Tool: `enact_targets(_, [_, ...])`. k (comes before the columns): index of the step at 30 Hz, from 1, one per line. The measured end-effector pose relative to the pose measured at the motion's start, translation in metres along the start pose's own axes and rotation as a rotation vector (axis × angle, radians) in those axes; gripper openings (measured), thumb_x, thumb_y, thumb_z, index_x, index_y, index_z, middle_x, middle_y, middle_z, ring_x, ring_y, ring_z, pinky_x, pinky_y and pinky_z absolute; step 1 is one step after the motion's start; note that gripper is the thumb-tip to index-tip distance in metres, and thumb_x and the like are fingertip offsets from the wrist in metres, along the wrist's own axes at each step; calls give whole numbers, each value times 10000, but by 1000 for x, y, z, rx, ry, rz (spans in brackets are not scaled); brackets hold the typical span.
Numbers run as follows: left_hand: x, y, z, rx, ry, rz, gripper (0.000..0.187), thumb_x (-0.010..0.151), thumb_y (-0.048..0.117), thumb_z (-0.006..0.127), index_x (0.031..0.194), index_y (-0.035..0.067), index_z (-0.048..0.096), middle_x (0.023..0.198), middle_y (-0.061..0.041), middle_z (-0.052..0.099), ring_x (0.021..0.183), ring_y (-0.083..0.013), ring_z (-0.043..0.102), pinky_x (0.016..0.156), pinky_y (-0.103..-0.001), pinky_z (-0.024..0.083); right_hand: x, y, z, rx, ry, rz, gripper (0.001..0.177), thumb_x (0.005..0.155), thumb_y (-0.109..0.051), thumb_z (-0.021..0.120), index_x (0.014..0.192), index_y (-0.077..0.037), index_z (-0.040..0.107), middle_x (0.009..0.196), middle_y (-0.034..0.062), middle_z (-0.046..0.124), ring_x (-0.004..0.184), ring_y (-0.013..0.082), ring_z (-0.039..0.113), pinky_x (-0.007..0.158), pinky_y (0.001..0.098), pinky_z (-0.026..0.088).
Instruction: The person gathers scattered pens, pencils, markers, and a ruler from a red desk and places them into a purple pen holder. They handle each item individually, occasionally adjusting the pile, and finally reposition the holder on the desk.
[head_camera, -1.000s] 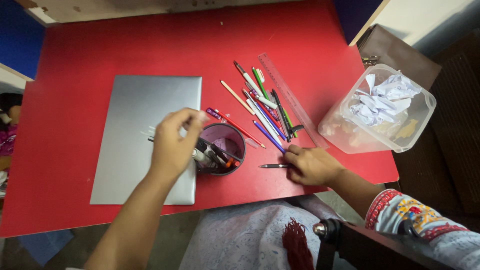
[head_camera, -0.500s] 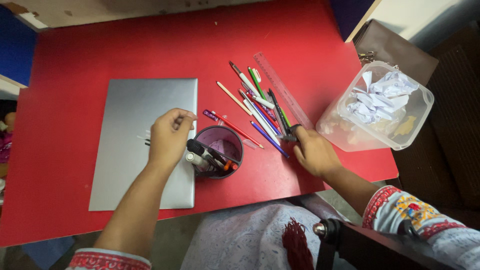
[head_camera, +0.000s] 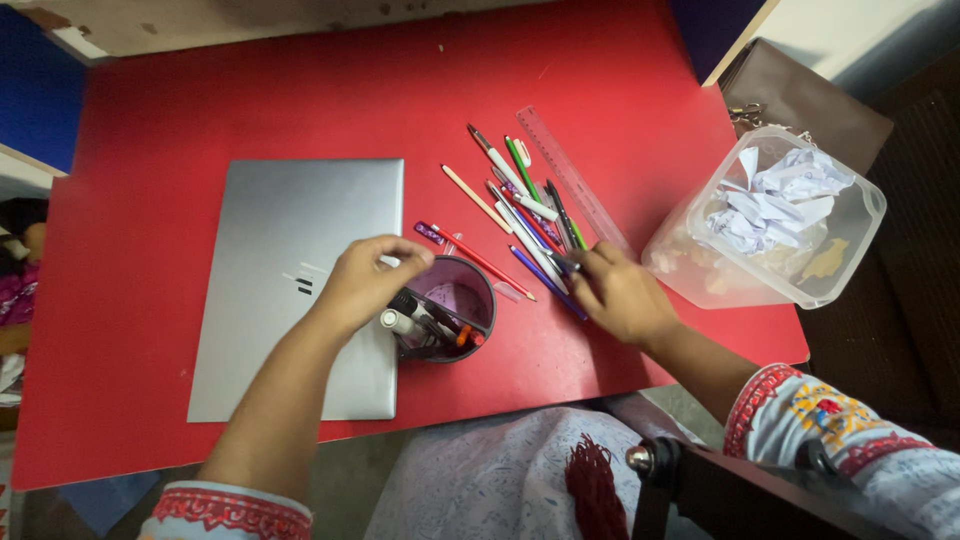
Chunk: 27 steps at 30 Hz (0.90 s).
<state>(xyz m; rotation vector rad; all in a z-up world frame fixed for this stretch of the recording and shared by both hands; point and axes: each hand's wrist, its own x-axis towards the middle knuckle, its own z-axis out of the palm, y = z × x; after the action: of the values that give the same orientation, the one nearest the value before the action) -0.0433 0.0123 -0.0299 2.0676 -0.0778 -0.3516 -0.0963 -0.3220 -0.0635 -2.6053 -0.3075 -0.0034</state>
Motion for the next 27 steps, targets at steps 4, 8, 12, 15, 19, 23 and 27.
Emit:
enact_targets(4, [6, -1, -9, 43, -226, -143, 332, 877, 317, 727, 1115, 91, 772, 995, -69, 782, 909, -144, 701, 852, -310, 534, -2, -12, 14, -9, -46, -9, 282, 950, -266, 594, 1129, -63, 669, 1055, 172, 641, 938, 409, 651, 791, 519, 525])
enact_targets(8, [11, -2, -14, 183, -266, -146, 360, 833, 274, 745, 1137, 82, 755, 1061, -74, 754, 966, -168, 702, 871, -332, 531, -3, -11, 22, 17, -99, 103, 246, 942, -260, 595, 1036, -39, 647, 1018, 191, 641, 935, 417, 641, 810, 527, 511])
enact_targets(12, [13, 0, -14, 311, -311, -173, 326, 799, 241, 770, 1067, 59, 732, 982, -80, 752, 912, -205, 716, 824, -358, 558, -3, -3, 21, 72, -26, 95, 247, 930, -230, 602, 1043, -15, 645, 1012, 211, 650, 960, 428, 632, 814, 530, 497])
enact_targets(15, [9, 4, -14, 339, -337, -129, 264, 786, 163, 745, 1028, 58, 737, 913, -88, 772, 846, -197, 730, 759, -340, 572, -2, -1, 18, 125, 12, 157, 249, 926, -234, 608, 1049, -32, 685, 1016, 200, 660, 948, 411, 643, 814, 513, 499])
enact_targets(19, [3, 13, -14, 309, -383, -253, 275, 788, 126, 732, 1057, 73, 713, 912, -71, 750, 784, -191, 715, 638, -345, 593, -2, -3, 14, 96, 69, 120, 258, 917, -256, 641, 1004, -21, 705, 978, 188, 655, 915, 397, 636, 790, 501, 497])
enact_targets(23, [-4, 11, -11, 252, -371, -278, 279, 796, 177, 757, 1050, 64, 721, 907, -66, 745, 768, -181, 701, 621, -353, 587, -6, -4, 13, 51, 183, -27, 264, 899, -268, 676, 907, -4, 685, 895, 191, 620, 855, 394, 616, 741, 490, 488])
enact_targets(27, [-4, 7, -8, 260, -316, -155, 386, 798, 355, 825, 1024, 59, 723, 904, -50, 745, 805, -150, 713, 713, -328, 590, 2, 3, 22, 202, 171, -4, 334, 967, -251, 669, 821, 36, 577, 769, 158, 562, 686, 295, 565, 662, 414, 466])
